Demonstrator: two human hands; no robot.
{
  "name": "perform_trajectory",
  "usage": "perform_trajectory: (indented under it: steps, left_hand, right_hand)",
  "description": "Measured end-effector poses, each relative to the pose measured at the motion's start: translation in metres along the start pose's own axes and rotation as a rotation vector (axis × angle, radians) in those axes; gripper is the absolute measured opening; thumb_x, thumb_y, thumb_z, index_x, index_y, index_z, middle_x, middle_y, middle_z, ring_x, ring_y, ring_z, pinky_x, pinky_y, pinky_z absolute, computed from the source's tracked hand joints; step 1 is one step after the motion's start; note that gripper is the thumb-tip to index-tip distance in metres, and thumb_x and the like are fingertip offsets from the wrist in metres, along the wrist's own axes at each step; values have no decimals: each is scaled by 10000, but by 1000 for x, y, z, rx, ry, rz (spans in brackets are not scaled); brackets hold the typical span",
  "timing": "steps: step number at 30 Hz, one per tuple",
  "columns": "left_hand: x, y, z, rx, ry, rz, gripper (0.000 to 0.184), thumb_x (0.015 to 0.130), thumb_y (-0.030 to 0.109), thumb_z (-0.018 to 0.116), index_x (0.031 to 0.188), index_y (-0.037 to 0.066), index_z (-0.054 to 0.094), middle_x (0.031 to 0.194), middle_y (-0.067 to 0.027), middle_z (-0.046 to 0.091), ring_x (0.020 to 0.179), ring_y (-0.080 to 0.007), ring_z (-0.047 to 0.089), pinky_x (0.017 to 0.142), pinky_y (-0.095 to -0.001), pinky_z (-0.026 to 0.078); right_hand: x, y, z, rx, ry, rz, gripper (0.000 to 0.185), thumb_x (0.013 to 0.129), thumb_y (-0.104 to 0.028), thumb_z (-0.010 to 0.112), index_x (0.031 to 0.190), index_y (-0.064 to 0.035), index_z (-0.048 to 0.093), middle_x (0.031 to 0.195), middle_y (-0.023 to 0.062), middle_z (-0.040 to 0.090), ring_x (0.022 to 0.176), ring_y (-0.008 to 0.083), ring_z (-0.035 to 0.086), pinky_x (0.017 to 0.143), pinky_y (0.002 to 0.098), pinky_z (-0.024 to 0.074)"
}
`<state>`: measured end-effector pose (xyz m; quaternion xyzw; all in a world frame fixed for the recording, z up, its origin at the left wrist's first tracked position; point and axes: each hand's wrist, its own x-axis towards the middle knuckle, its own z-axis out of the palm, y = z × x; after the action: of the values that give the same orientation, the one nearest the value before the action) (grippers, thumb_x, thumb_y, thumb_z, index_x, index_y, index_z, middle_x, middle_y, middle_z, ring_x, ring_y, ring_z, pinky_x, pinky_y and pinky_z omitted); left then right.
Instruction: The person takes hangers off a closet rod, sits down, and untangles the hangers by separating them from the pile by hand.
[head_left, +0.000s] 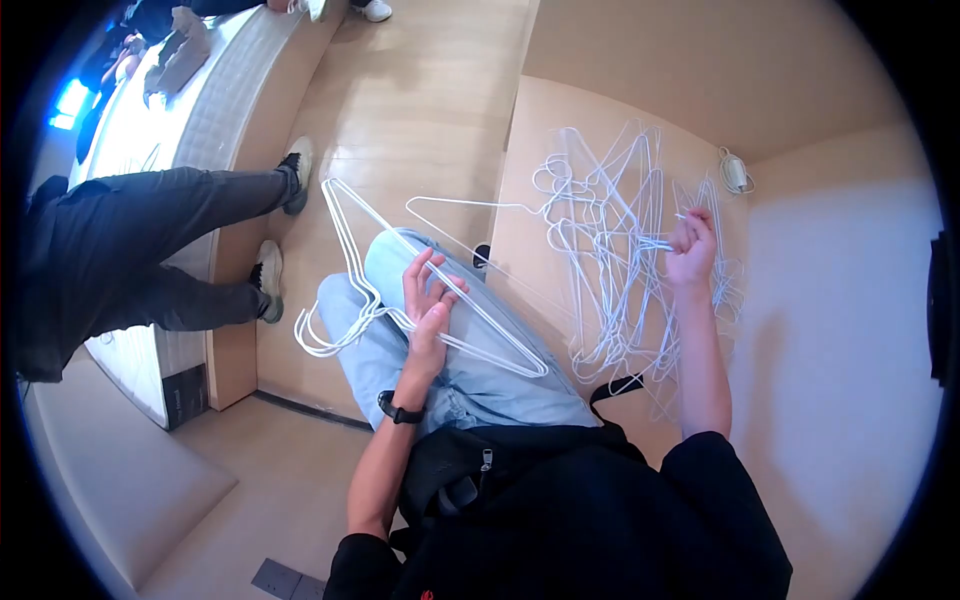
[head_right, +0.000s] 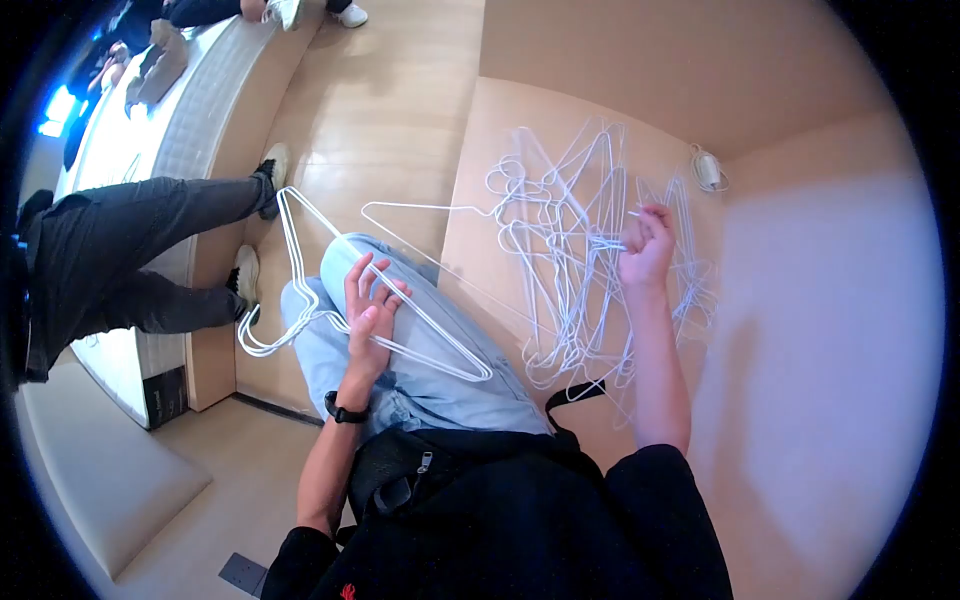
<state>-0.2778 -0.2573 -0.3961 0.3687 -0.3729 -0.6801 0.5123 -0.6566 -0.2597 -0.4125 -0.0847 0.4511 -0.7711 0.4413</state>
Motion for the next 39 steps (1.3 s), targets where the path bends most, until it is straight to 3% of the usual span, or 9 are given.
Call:
perform_trajectory:
  steps: [5, 11, 13, 15, 17, 20, 24, 30, 39]
  left_hand:
    - [7, -4, 2, -6, -55, -23, 865, 713, 429, 662, 1381, 64, 252, 1249, -123, 348, 995, -233, 487, 936, -385, 397]
    - [12, -8, 2, -24, -86, -59, 863, 717, 425, 657, 1384, 62, 247, 1246, -123, 352, 996, -231, 493, 933, -377, 401]
    - [15, -9, 3, -31, -89, -67, 865, 715, 424, 656, 1384, 60, 246, 1245, -124, 353, 996, -232, 495, 932, -376, 403]
    - [15, -9, 3, -21, -97, -81, 863, 717, 427, 651, 1384, 57, 247, 1244, -125, 354, 996, -231, 496, 930, -375, 404]
    - [16, -8, 5, -14, -99, -88, 858, 720, 425, 647, 1384, 57, 248, 1245, -125, 354, 996, -231, 496, 930, -376, 405]
    - [17, -9, 6, -9, -102, -87, 842, 728, 416, 638, 1385, 60, 250, 1245, -124, 353, 996, -229, 496, 932, -377, 405]
    - [13, -10, 1, 29, -61, -75, 812, 742, 393, 626, 1388, 67, 259, 1242, -123, 351, 996, -226, 496, 935, -379, 404]
    - [11, -13, -6, -10, -68, -55, 734, 762, 299, 577, 1387, 66, 271, 1249, -127, 341, 1009, -210, 495, 946, -370, 399]
    - [12, -17, -6, 10, -69, -55, 792, 750, 374, 623, 1384, 59, 269, 1237, -127, 346, 994, -220, 496, 934, -375, 406]
  right_hand:
    - [29, -20, -66, 14, 113, -48, 95, 855, -6, 488, 875, -81, 543, 521, -57, 277, 406, 59, 204, 387, 218, 183]
    - [39, -7, -123, -670, 354, -2, 153, 833, -84, 582, 986, -75, 582, 624, -2, 472, 537, 124, 455, 531, 270, 413]
    - [9, -10, -84, -1773, 408, -1099, 232, 815, -102, 620, 1041, -60, 584, 766, 46, 571, 726, 215, 567, 720, 347, 466]
    - [-42, -12, -3, -1473, 153, -957, 226, 777, -20, 618, 1001, -34, 595, 948, 127, 589, 975, 285, 529, 912, 397, 377]
    - [-78, 19, 29, -1179, -321, -644, 247, 723, -16, 679, 961, -53, 623, 954, 89, 602, 892, 211, 582, 786, 332, 452]
    - [-121, 62, 64, -1481, -725, -335, 287, 713, -110, 681, 991, -85, 614, 900, 87, 593, 817, 252, 602, 746, 360, 494]
    - [-118, 118, 43, -1629, -718, -660, 306, 701, -117, 652, 1003, -109, 607, 899, 84, 590, 805, 277, 596, 737, 380, 503]
    - [-90, 122, 18, -1683, -587, -340, 189, 695, -101, 629, 883, -108, 643, 745, 93, 571, 705, 269, 599, 618, 390, 480]
    - [-81, 74, 26, -961, -196, -479, 215, 938, -198, 495, 945, -37, 636, 541, -49, 402, 472, 42, 391, 426, 224, 307]
